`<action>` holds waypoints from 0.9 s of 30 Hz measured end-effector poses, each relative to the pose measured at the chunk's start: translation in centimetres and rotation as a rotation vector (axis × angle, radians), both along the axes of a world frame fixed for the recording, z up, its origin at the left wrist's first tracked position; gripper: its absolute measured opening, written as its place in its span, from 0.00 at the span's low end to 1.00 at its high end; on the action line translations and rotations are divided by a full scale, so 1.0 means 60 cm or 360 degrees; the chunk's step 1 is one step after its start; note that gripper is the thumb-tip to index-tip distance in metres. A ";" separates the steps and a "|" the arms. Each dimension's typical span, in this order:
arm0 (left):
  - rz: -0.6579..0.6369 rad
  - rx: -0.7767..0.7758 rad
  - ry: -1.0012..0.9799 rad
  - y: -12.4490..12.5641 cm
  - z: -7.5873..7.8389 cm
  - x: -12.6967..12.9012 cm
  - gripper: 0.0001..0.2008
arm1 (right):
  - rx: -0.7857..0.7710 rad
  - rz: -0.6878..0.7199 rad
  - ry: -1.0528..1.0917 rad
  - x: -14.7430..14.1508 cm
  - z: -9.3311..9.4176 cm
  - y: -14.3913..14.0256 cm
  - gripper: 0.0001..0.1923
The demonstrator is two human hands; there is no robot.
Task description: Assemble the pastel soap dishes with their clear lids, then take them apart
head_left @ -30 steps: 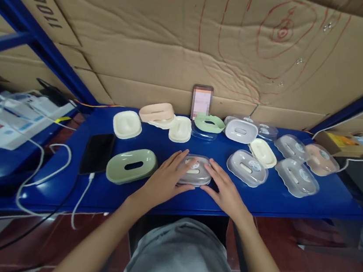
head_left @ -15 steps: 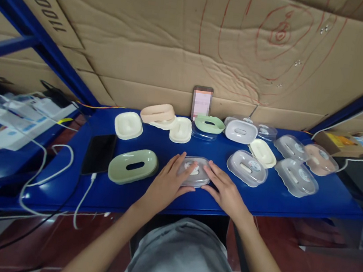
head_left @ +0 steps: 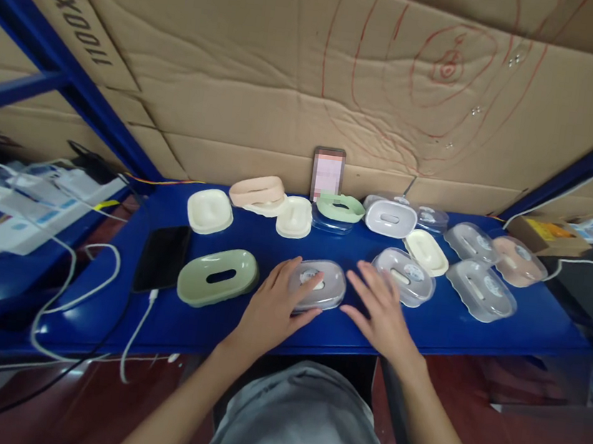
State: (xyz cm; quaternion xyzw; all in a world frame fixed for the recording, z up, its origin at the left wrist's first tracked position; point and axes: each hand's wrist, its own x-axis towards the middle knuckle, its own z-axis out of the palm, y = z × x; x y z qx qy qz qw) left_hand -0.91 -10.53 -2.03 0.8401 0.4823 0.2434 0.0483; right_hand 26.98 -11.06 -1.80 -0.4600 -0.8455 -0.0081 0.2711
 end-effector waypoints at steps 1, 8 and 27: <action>0.0010 -0.0062 -0.0035 -0.001 0.001 -0.002 0.29 | 0.0058 -0.0180 -0.0040 0.022 0.006 -0.002 0.41; 0.0040 -0.0283 -0.0322 -0.005 -0.012 -0.010 0.31 | -0.0162 -0.0556 -0.0262 0.169 0.028 0.017 0.40; 0.0097 -0.0504 -0.0601 -0.014 -0.010 -0.013 0.37 | -0.0004 -0.1114 -0.0244 0.462 0.182 0.242 0.44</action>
